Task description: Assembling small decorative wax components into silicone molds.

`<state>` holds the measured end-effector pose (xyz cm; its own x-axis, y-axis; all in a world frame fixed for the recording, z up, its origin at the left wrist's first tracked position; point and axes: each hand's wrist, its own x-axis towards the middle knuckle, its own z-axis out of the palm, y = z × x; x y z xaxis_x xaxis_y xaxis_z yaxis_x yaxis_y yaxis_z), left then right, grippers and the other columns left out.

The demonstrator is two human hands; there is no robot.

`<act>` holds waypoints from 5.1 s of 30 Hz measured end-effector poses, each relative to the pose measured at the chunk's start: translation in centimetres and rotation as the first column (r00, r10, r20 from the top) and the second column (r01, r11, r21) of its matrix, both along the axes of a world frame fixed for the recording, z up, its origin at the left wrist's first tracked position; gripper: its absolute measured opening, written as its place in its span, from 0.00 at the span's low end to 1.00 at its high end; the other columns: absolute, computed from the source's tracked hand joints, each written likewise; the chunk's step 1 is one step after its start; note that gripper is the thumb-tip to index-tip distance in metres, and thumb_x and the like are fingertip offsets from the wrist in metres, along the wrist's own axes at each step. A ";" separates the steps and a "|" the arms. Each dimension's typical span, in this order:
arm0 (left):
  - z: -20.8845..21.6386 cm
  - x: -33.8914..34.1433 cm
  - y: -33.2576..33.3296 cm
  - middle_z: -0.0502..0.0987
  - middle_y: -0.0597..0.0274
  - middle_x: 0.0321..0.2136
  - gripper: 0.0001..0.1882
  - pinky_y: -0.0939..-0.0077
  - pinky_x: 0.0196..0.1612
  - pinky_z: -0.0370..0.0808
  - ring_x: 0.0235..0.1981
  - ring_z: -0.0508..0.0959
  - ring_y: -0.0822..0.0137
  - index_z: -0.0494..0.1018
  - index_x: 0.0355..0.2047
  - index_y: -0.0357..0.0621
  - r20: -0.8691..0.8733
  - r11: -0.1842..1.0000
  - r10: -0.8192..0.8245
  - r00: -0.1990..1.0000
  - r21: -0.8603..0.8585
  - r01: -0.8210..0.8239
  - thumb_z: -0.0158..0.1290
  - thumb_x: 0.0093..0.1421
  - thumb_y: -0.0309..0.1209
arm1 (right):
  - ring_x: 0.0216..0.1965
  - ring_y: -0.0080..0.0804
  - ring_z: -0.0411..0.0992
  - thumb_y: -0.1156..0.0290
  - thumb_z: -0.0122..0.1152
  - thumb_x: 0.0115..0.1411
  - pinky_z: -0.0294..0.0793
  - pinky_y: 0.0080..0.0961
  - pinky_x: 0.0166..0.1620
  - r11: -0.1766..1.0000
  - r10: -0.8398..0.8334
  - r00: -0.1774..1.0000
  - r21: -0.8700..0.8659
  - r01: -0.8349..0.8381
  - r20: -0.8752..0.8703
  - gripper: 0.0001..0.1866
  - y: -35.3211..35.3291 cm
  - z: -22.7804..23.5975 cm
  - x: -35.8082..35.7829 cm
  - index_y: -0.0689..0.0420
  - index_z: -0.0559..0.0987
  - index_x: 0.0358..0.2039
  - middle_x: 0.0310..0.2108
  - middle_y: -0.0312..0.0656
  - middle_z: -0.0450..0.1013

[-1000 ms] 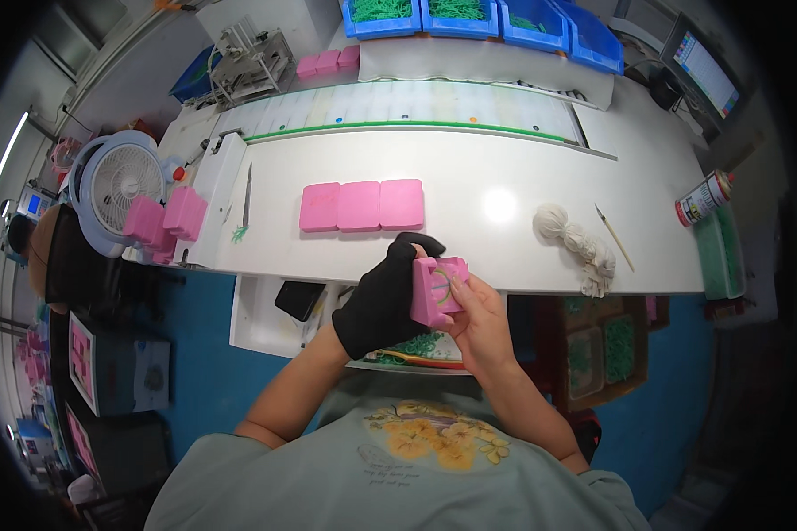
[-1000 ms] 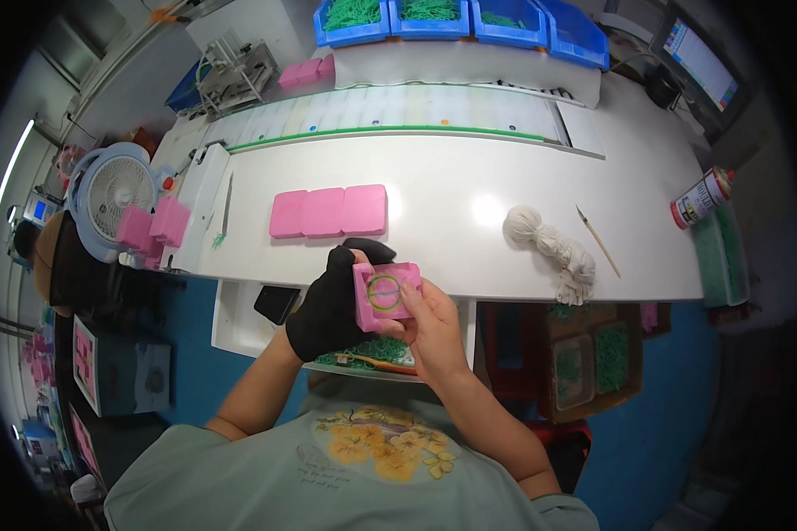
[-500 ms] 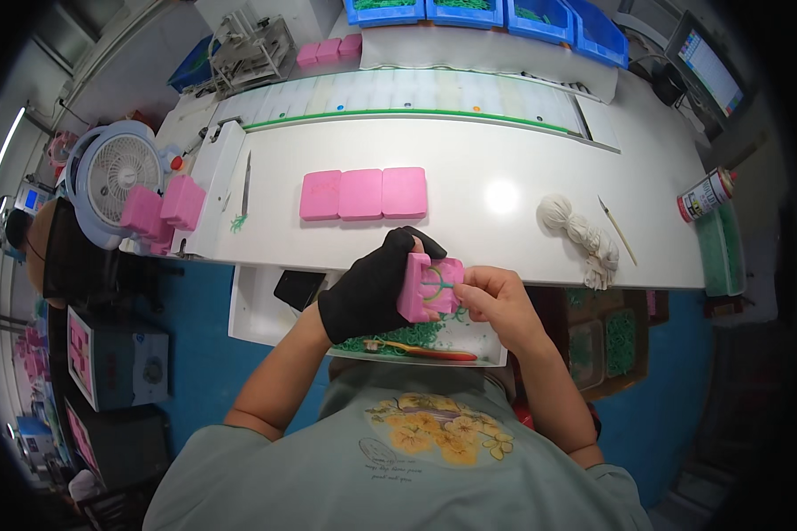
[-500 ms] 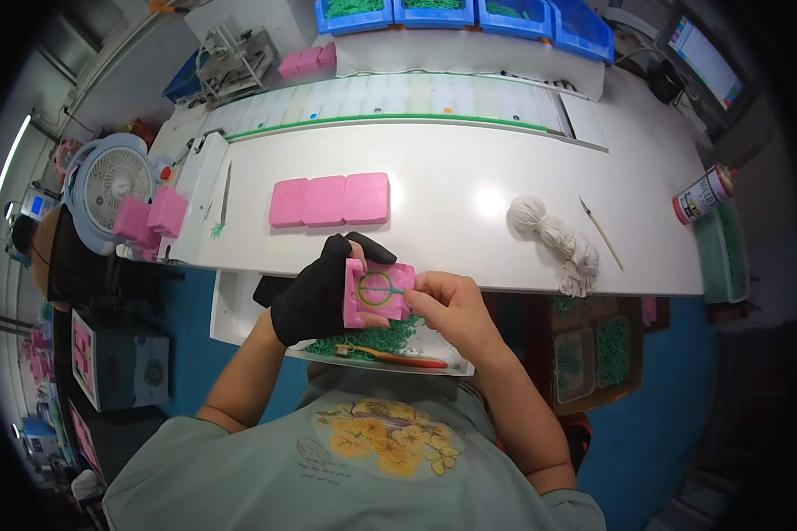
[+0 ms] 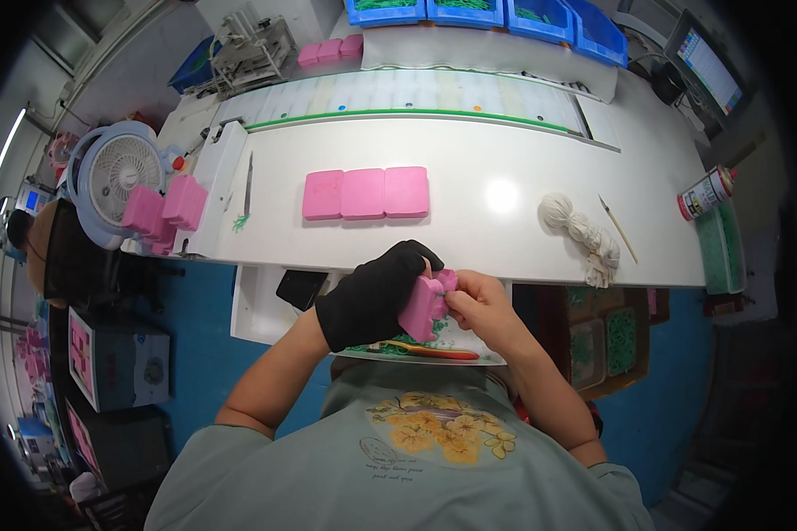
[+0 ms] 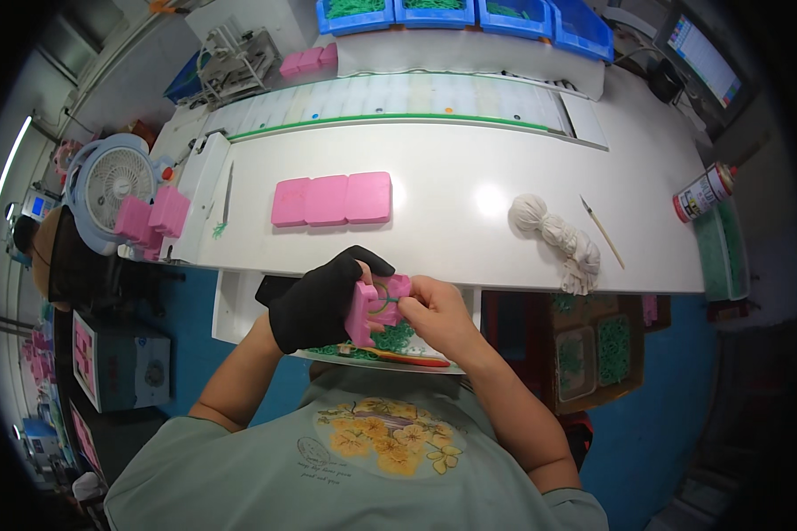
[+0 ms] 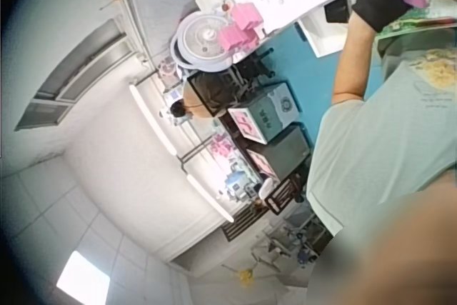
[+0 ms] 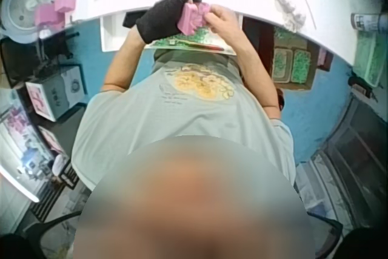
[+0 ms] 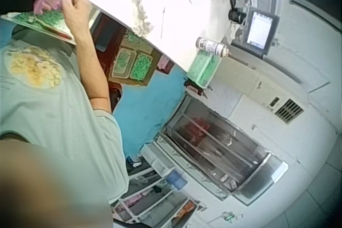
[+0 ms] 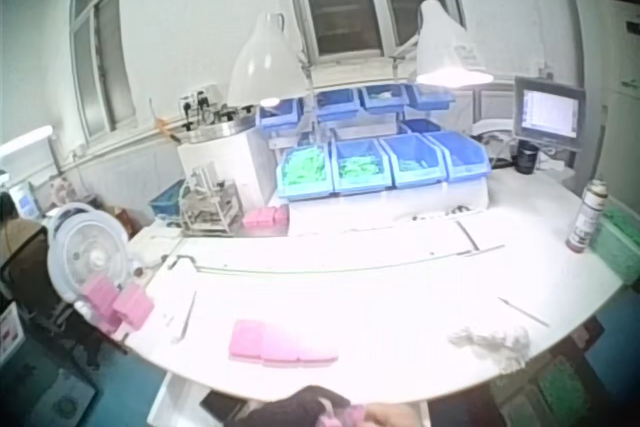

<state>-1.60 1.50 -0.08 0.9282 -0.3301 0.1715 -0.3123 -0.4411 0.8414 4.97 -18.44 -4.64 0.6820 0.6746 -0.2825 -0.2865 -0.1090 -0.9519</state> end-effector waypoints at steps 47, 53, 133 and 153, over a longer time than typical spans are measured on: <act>-1.4 -0.8 -2.7 0.73 0.48 0.46 0.50 0.66 0.50 0.75 0.47 0.77 0.57 0.62 0.52 0.40 -0.447 0.385 -0.140 0.884 -0.847 -0.367 0.37 0.50 0.76 | 0.65 0.48 0.52 0.73 0.59 0.57 0.52 0.42 0.64 0.943 0.160 0.702 0.103 -0.317 0.694 0.07 -0.6 2.3 3.6 0.58 0.78 0.37 0.59 0.46 0.64; -3.9 0.1 -2.2 0.74 0.54 0.44 0.48 0.71 0.47 0.76 0.44 0.77 0.67 0.63 0.51 0.40 -0.379 0.531 0.057 0.923 -0.772 -0.350 0.40 0.50 0.74 | 0.32 0.15 0.67 0.67 0.54 0.65 0.64 0.15 0.30 0.989 -0.092 0.884 0.144 0.029 0.459 0.10 -1.3 2.3 3.5 0.60 0.79 0.38 0.34 0.34 0.75; -2.7 1.5 -5.8 0.68 0.57 0.47 0.37 0.64 0.58 0.67 0.51 0.71 0.64 0.60 0.54 0.47 -0.291 0.213 0.261 0.920 -0.913 -0.349 0.41 0.59 0.65 | 0.16 0.17 0.56 0.67 0.56 0.65 0.55 0.21 0.20 0.911 -0.404 0.711 0.179 0.372 0.576 0.14 3.6 3.7 -0.2 0.64 0.75 0.26 0.13 0.35 0.63; -4.5 1.8 -4.6 0.68 0.45 0.52 0.46 0.45 0.48 0.74 0.49 0.73 0.44 0.59 0.58 0.48 -0.443 0.026 0.016 0.896 -0.896 -0.444 0.32 0.56 0.73 | 0.18 0.14 0.61 0.61 0.54 0.66 0.57 0.16 0.22 0.782 -0.624 0.724 0.257 0.569 0.294 0.17 0.5 2.1 4.7 0.64 0.75 0.28 0.13 0.32 0.64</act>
